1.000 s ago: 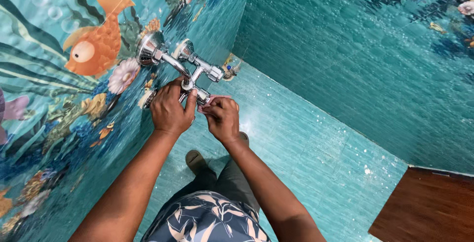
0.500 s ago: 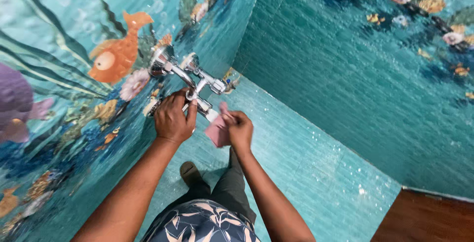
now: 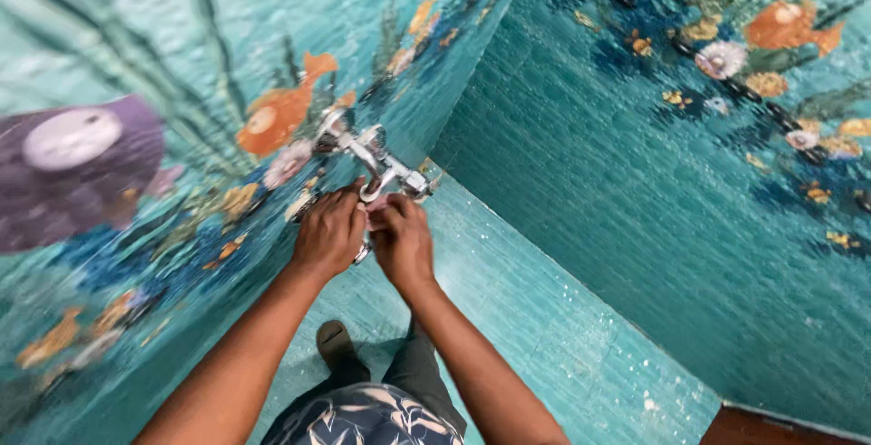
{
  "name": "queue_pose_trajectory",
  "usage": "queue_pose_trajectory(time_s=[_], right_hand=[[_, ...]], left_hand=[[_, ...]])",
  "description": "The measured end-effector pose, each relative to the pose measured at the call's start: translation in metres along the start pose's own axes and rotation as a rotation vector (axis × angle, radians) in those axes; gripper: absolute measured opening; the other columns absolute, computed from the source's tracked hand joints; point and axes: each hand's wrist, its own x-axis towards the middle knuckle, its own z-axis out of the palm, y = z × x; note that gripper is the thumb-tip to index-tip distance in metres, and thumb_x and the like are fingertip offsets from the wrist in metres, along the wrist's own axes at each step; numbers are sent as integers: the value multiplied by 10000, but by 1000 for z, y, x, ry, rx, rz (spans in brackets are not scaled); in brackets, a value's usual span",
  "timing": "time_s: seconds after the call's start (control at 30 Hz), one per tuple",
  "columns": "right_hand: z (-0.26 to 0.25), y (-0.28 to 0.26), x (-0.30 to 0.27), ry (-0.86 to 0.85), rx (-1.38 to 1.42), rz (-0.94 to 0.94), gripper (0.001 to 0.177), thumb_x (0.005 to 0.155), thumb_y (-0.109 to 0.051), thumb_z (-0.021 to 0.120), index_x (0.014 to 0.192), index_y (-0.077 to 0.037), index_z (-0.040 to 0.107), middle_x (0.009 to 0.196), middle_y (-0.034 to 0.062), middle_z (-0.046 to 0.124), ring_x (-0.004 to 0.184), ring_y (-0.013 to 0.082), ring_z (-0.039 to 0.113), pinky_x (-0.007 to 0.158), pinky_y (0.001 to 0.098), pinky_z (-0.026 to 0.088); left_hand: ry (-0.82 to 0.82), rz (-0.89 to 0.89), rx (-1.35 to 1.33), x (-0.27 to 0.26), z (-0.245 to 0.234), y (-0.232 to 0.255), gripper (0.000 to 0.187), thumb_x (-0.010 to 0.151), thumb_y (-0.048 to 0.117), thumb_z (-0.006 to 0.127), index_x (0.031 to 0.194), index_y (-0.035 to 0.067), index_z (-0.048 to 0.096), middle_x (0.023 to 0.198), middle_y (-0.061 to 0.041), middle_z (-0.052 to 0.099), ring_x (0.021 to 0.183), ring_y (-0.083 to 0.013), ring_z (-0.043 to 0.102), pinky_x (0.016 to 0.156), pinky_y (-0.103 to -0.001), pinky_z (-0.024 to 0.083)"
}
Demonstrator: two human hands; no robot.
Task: The person cleans a chrome faucet assembly on a decorated wall by hand with a pink cloth, wiping the main body, handles, and spout.
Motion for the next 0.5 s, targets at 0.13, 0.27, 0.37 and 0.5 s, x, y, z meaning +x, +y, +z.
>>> queue_pose_trajectory(time_s=[0.13,0.27,0.37,0.5], right_hand=[[-9,13,3,-106,-28,-78,271,754,57,722,962,-113,754,1179,137,680,1091,366,650,929,447,534],[14,4,21,-74,-117,-133,198,690,-13,798,861,-99,749,1083,174,656,997,401,619,855,490,507],[2,-1,10,-49,-115,-111,230,715,-19,761,931,-95,775,1130,175,659,1017,390,625,874,473,528],[-20,9,4,-150,-159,-243,251,748,-9,716,913,-175,807,1163,135,675,1051,352,643,898,450,531]], left_hand=[[-88,-13,-60,-7,-4,-7,484,960,147,495,1408,-28,547,1217,-267,662,1120,-426,625,989,-501,470],[-155,-69,-79,-2,-5,-14,493,955,138,484,1422,-15,529,1247,-252,658,1143,-424,616,1007,-495,466],[-176,-85,-91,-2,0,-12,485,945,141,488,1406,-1,534,1250,-243,661,1157,-414,616,1015,-494,463],[-130,-34,-46,3,2,-18,523,906,127,500,1407,-25,518,1291,-257,641,1180,-415,605,1022,-498,454]])
